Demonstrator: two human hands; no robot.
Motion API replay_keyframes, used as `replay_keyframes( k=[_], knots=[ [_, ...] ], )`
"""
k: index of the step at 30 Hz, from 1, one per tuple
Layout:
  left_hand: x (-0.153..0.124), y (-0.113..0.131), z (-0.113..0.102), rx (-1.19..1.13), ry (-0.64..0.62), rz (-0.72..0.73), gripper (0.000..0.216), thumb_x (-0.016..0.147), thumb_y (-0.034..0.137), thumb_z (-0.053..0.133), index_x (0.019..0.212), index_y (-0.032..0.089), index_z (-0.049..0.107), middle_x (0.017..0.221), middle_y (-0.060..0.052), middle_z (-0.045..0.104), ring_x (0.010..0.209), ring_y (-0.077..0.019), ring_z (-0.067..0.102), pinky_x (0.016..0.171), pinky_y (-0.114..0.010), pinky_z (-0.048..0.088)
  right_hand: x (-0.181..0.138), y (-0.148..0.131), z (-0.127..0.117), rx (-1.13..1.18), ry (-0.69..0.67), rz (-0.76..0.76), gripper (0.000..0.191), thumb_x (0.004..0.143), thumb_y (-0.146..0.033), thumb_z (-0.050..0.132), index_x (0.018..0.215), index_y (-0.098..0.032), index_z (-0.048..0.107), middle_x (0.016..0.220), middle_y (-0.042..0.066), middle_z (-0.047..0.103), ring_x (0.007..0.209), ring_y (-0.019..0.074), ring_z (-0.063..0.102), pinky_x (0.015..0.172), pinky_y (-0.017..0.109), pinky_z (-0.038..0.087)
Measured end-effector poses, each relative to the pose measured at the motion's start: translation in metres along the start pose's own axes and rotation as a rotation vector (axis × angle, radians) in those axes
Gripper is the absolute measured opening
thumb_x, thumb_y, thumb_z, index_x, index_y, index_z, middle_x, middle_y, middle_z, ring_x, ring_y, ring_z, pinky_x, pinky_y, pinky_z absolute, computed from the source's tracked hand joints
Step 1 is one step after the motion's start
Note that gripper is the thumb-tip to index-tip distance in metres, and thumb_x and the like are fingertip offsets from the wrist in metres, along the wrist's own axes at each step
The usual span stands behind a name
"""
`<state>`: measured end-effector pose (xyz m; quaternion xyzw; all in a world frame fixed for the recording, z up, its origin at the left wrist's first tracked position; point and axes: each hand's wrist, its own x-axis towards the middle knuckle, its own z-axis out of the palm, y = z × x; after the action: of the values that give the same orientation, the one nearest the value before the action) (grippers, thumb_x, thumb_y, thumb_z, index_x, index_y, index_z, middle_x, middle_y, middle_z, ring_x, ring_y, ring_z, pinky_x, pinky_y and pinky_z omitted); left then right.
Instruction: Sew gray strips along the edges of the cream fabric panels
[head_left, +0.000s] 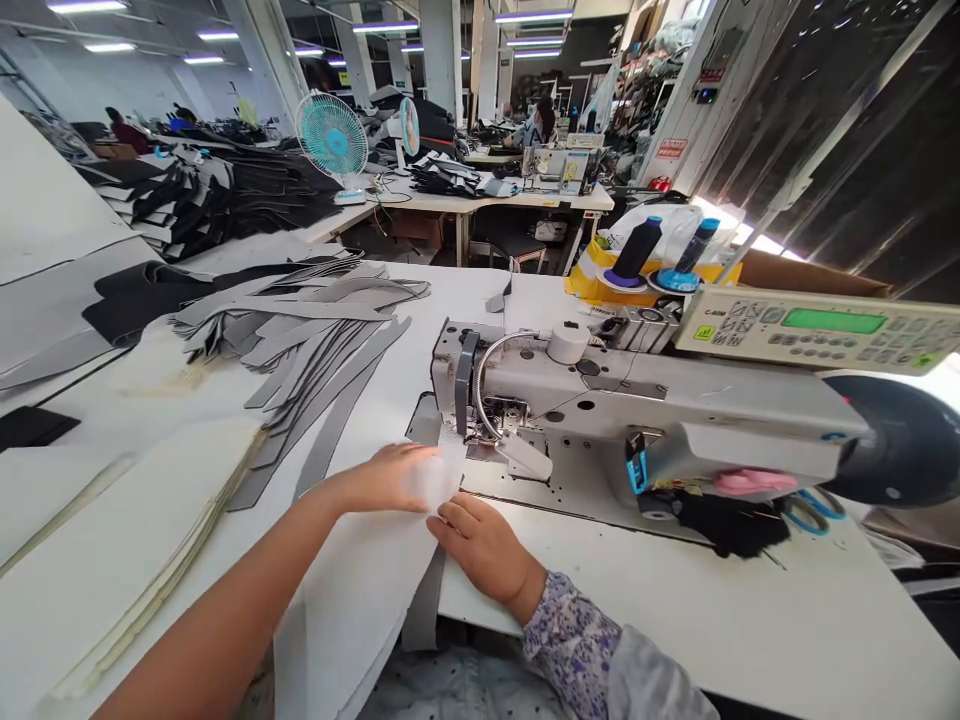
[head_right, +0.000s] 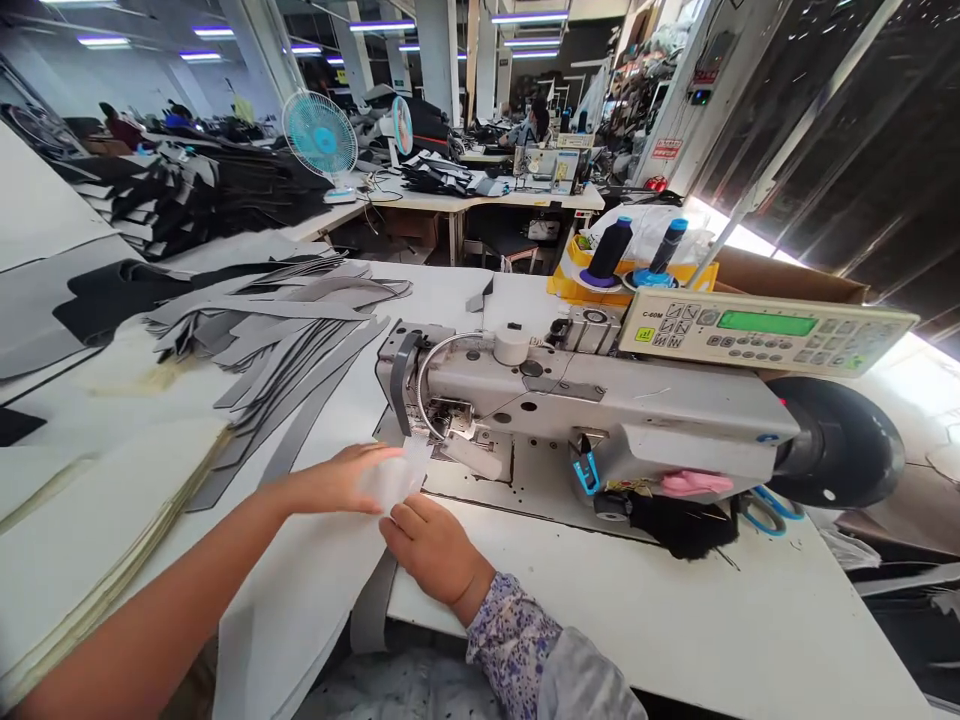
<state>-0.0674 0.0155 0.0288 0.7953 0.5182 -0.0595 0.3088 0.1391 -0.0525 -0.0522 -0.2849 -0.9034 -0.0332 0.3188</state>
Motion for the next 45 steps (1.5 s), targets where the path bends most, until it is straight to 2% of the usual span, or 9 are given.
replay_keyframes(
  k=[5,10,13,16,26,31,36,40,45],
  knots=[
    [0.037,0.016,-0.02,0.007,-0.111,0.007,0.058,0.066,0.056,0.067,0.119,0.035,0.059,0.128,-0.001,0.056,0.125,-0.0279,0.042,0.094,-0.033,0.042,-0.008,0.003,0.002,0.032,0.115,0.022,0.022,0.099,-0.012,0.041,0.104,-0.016,0.063,0.096,0.007,0.064,0.092,0.0179,0.058,0.083,0.032,0.051],
    [0.043,0.024,-0.03,0.015,-0.152,-0.036,0.029,0.072,0.05,0.057,0.081,0.023,0.063,0.088,-0.002,0.062,0.079,-0.0195,0.055,0.059,-0.026,0.035,-0.011,0.01,0.012,0.057,-0.01,0.219,0.022,0.099,-0.017,0.044,0.105,-0.02,0.065,0.104,0.006,0.064,0.094,0.0178,0.059,0.082,0.032,0.051],
    [0.046,0.023,-0.026,0.083,-0.038,-0.102,0.024,0.073,0.045,0.055,0.073,0.021,0.059,0.072,-0.002,0.058,0.066,-0.0166,0.051,0.056,-0.027,0.028,-0.009,0.012,0.019,0.069,-0.086,0.312,0.016,0.096,-0.015,0.052,0.102,-0.019,0.066,0.107,0.007,0.064,0.095,0.019,0.059,0.082,0.031,0.051],
    [0.049,0.021,-0.019,0.121,0.007,-0.138,0.021,0.073,0.042,0.054,0.075,0.022,0.061,0.071,-0.002,0.058,0.067,-0.0168,0.051,0.056,-0.027,0.028,-0.008,0.01,0.021,0.073,-0.163,0.281,0.013,0.092,-0.012,0.059,0.101,-0.018,0.065,0.107,0.006,0.065,0.098,0.0198,0.057,0.085,0.032,0.051],
    [0.049,0.017,-0.014,0.044,-0.237,-0.113,0.014,0.067,0.036,0.054,0.068,0.022,0.059,0.075,0.0,0.059,0.063,-0.015,0.049,0.054,-0.027,0.025,-0.004,-0.001,0.013,-0.039,-0.221,0.249,0.012,0.092,-0.008,0.055,0.099,-0.017,0.061,0.107,0.008,0.064,0.089,0.0208,0.058,0.076,0.034,0.051],
    [0.047,0.028,-0.012,0.121,-0.132,-0.107,0.01,0.069,0.029,0.052,0.065,0.02,0.053,0.078,-0.002,0.06,0.069,-0.0167,0.051,0.055,-0.028,0.027,-0.011,-0.017,0.011,-0.036,-0.243,0.169,0.012,0.092,-0.008,0.053,0.099,-0.015,0.06,0.103,0.01,0.062,0.082,0.0213,0.055,0.07,0.036,0.051],
    [0.047,0.032,-0.012,0.191,-0.106,-0.029,0.012,0.071,0.028,0.049,0.063,0.019,0.047,0.085,-0.004,0.059,0.079,-0.0191,0.054,0.059,-0.029,0.03,-0.019,-0.03,0.016,0.001,-0.214,0.115,0.017,0.09,-0.008,0.056,0.107,-0.011,0.059,0.101,0.01,0.063,0.091,0.0229,0.054,0.084,0.04,0.05],
    [0.048,0.031,-0.013,0.121,-0.135,-0.134,0.015,0.069,0.03,0.052,0.081,0.023,0.057,0.091,-0.003,0.062,0.079,-0.0194,0.056,0.056,-0.027,0.031,-0.02,-0.033,0.018,-0.03,-0.169,0.1,0.027,0.089,-0.011,0.06,0.116,-0.009,0.058,0.114,0.012,0.062,0.111,0.0267,0.052,0.101,0.045,0.044],
    [0.054,0.018,-0.009,0.05,-0.164,-0.141,0.021,0.069,0.038,0.054,0.084,0.023,0.06,0.097,-0.003,0.063,0.086,-0.0215,0.056,0.057,-0.026,0.034,-0.016,-0.033,0.016,-0.023,-0.228,0.08,0.022,0.088,-0.008,0.057,0.11,-0.007,0.061,0.112,0.014,0.064,0.104,0.0243,0.057,0.098,0.039,0.049]
  ],
)
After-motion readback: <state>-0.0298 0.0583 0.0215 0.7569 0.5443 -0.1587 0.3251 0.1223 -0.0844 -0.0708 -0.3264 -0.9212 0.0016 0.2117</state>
